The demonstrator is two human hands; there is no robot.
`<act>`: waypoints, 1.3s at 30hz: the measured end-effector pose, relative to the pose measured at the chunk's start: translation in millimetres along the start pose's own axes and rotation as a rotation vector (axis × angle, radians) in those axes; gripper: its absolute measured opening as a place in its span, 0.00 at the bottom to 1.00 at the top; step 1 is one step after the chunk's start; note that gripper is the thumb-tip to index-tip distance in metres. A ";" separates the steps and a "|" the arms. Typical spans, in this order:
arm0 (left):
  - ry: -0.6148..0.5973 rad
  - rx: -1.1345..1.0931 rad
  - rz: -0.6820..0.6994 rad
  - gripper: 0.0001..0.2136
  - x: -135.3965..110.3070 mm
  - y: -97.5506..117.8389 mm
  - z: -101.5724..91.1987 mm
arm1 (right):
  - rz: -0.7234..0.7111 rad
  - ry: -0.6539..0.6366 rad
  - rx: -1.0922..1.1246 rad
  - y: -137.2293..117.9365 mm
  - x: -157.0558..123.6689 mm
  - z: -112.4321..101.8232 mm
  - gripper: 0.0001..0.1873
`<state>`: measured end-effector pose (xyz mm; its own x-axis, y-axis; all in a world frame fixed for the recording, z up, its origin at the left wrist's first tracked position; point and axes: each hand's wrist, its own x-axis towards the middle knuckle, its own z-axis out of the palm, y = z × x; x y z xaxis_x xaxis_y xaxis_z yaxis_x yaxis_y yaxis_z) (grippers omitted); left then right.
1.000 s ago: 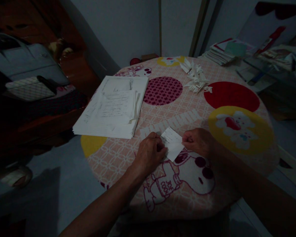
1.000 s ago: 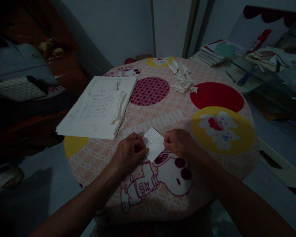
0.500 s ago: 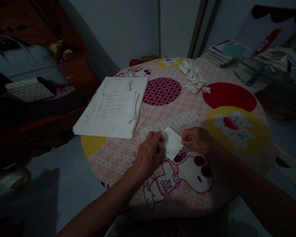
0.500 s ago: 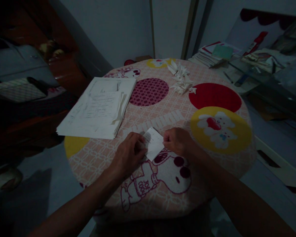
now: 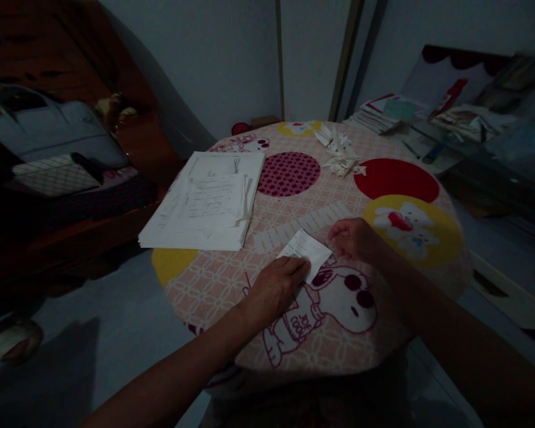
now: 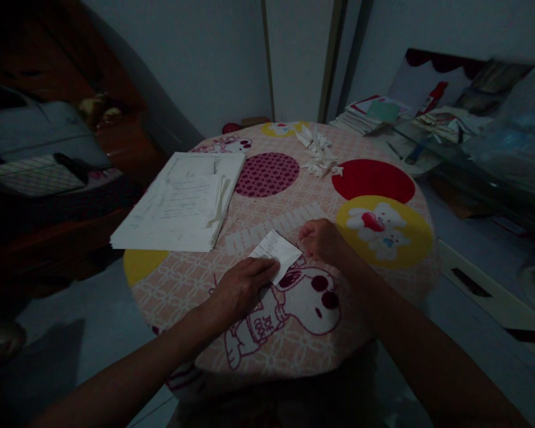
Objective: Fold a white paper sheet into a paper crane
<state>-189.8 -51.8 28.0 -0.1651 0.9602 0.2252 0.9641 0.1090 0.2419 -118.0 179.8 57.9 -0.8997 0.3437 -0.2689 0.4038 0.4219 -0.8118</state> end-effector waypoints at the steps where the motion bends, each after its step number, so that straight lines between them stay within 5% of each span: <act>1: 0.000 -0.003 -0.009 0.18 -0.4 1.1 -0.7 | 0.022 0.017 0.024 0.3 -1.5 0.3 0.07; 12: 0.009 -0.003 -0.034 0.19 -0.6 -0.1 4.8 | -0.245 -0.079 -0.234 13.5 -8.7 5.1 0.04; 26: 0.083 -0.049 -0.012 0.19 -12.1 -4.5 8.8 | -0.299 -0.208 -0.671 -8.0 -2.5 5.5 0.06; 39: -0.001 0.011 0.005 0.19 -11.8 -3.3 6.8 | -0.277 -0.196 -0.497 -11.2 -7.6 4.4 0.05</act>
<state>-189.6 -61.8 18.1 -0.1602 0.9610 0.2255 0.9672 0.1072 0.2304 -116.3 168.8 66.7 -0.9771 0.0238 -0.2114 0.1367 0.8315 -0.5384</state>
